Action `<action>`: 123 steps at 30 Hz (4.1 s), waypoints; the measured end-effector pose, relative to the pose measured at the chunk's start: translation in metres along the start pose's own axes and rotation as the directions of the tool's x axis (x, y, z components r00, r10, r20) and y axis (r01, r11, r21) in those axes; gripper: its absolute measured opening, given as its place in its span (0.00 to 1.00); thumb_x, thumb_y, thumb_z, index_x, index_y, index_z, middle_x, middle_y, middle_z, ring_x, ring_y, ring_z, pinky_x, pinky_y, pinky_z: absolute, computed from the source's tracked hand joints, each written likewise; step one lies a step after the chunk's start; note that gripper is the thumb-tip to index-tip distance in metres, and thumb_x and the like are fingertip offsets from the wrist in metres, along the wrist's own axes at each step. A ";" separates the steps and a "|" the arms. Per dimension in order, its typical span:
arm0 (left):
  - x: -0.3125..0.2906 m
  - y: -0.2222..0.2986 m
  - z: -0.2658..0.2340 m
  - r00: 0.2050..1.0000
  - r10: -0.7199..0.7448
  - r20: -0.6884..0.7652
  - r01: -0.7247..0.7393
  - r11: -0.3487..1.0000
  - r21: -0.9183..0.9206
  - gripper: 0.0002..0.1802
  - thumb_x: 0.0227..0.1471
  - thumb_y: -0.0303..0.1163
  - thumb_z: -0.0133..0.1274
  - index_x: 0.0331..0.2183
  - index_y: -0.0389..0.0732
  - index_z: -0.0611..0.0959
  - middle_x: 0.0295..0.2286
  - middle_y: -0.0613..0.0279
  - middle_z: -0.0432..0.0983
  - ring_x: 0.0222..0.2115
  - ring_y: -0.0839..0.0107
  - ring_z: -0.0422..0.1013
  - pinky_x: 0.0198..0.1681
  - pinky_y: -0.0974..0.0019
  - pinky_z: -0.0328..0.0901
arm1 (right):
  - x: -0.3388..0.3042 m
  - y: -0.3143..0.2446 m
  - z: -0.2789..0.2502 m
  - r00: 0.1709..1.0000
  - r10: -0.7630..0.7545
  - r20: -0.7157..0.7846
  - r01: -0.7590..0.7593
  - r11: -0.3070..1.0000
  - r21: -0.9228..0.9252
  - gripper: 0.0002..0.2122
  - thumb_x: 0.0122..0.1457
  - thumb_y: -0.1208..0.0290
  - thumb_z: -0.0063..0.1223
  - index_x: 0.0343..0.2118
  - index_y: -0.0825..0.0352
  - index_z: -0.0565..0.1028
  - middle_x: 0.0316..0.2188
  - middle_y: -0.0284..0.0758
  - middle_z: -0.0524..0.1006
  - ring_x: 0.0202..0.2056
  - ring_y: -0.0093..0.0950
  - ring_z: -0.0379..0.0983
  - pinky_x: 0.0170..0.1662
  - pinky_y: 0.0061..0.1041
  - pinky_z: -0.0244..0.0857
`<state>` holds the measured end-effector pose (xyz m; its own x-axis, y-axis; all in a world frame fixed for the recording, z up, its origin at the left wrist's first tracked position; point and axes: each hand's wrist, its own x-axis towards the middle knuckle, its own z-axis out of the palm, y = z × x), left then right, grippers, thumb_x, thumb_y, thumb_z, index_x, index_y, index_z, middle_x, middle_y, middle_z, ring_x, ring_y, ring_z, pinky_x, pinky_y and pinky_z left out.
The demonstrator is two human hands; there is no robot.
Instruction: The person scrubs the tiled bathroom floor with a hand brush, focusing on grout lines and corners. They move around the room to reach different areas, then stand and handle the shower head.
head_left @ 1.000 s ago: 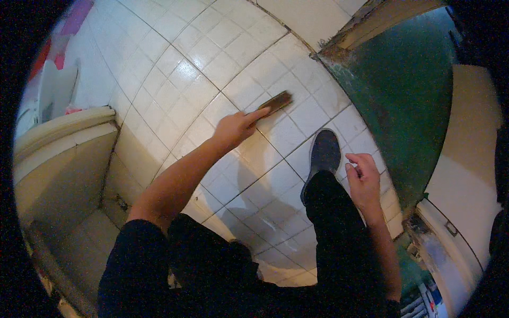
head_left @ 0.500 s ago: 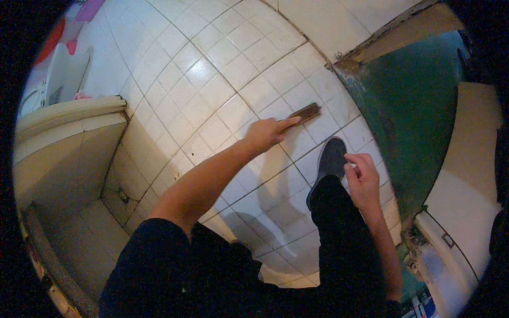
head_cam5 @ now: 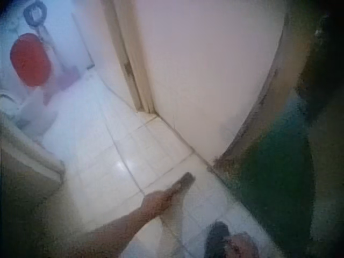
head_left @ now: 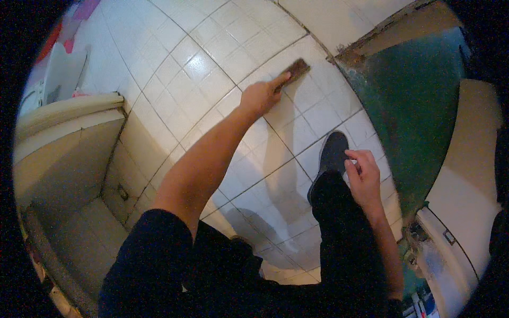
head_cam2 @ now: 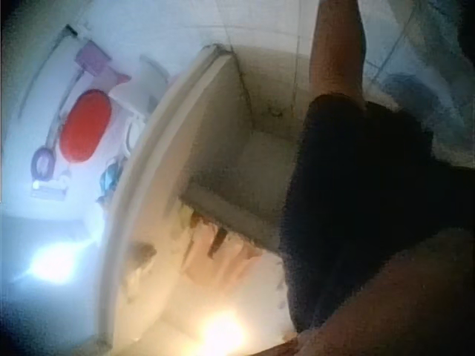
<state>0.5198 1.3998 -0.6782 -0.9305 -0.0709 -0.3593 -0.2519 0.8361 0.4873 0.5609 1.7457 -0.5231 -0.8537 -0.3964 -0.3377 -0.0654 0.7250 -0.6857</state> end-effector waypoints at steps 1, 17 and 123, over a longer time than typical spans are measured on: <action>0.000 0.005 0.004 1.000 0.017 0.010 -0.017 1.000 -0.023 0.36 0.55 0.39 0.54 0.64 0.73 0.67 0.29 0.50 0.81 0.30 0.51 0.79 0.32 0.47 0.72 | -0.002 0.002 0.001 1.000 0.013 0.022 -0.013 1.000 0.008 0.11 0.61 0.74 0.55 0.45 0.69 0.78 0.41 0.43 0.76 0.43 0.41 0.74 0.47 0.34 0.70; -0.157 -0.126 -0.015 0.980 0.056 0.193 -0.069 0.995 0.066 0.39 0.56 0.37 0.56 0.64 0.78 0.63 0.28 0.54 0.77 0.29 0.52 0.76 0.32 0.52 0.71 | 0.005 -0.013 0.017 0.999 0.030 -0.026 -0.029 1.000 0.011 0.10 0.61 0.74 0.56 0.45 0.68 0.79 0.41 0.41 0.75 0.37 0.35 0.74 0.42 0.30 0.71; -0.618 0.183 -0.105 -0.491 -0.552 -0.674 0.740 0.143 -0.657 0.28 0.64 0.46 0.50 0.56 0.35 0.73 0.53 0.42 0.72 0.53 0.50 0.69 0.59 0.49 0.62 | 0.232 -0.151 0.321 0.358 -0.041 0.933 0.925 0.151 -0.349 0.31 0.65 0.53 0.48 0.70 0.45 0.56 0.38 0.52 0.77 0.41 0.50 0.78 0.43 0.47 0.71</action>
<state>1.0204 1.5390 -0.2834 0.4172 -0.7932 0.4437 -0.8995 -0.2906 0.3263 0.5388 1.3634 -0.7047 0.1786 -0.6973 -0.6941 -0.9797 -0.0610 -0.1908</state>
